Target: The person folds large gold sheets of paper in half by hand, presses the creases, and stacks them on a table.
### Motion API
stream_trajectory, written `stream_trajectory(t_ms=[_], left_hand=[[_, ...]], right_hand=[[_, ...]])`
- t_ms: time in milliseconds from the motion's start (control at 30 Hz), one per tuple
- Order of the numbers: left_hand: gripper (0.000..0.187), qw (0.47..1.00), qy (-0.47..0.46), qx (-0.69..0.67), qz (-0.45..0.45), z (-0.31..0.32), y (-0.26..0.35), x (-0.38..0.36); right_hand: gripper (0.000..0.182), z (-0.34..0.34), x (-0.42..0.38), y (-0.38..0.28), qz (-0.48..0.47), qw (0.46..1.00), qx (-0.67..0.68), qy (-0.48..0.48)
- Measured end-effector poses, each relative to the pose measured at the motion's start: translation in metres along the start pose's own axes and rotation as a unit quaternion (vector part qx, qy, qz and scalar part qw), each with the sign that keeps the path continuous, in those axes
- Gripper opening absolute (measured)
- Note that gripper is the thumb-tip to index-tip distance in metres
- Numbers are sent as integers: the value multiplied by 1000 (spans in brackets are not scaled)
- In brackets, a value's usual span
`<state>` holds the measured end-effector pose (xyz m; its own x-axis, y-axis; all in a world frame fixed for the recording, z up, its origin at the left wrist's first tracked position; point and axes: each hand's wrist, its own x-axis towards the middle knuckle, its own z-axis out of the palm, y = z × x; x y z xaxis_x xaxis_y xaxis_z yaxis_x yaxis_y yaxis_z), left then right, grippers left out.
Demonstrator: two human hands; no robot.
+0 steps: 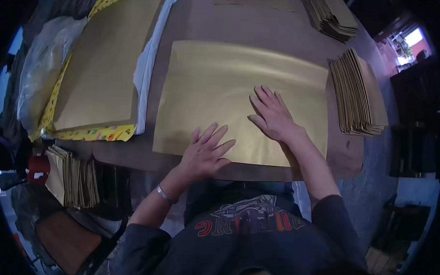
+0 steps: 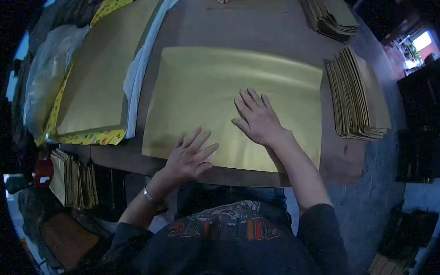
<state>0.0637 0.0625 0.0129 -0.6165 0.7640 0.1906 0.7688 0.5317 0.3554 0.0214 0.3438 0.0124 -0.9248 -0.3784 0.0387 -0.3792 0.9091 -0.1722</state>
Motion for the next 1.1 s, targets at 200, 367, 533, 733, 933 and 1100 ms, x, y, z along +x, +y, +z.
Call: stream_trajectory(t_ms=[200,367,533,733,933,1100], left_hand=[[50,996,-75,19,-49,-9,5,4],[51,995,-87,20,-35,-4,-1,2],[52,993,-108,21,-52,-8,2,7],[55,987,-150,9,-49,-12,2,51],[55,994,-73,6,79,45,-18,190],[60,995,-86,35,38,56,-18,273]], right_hand=[[66,-5,49,65,118,993,-18,-2],[70,-17,60,119,203,979,-28,-13],[71,-33,38,155,315,948,-41,-18],[70,-32,33,170,342,937,-65,-41],[70,-29,32,172,345,936,-68,-19],[69,-27,32,177,328,941,-85,-27]])
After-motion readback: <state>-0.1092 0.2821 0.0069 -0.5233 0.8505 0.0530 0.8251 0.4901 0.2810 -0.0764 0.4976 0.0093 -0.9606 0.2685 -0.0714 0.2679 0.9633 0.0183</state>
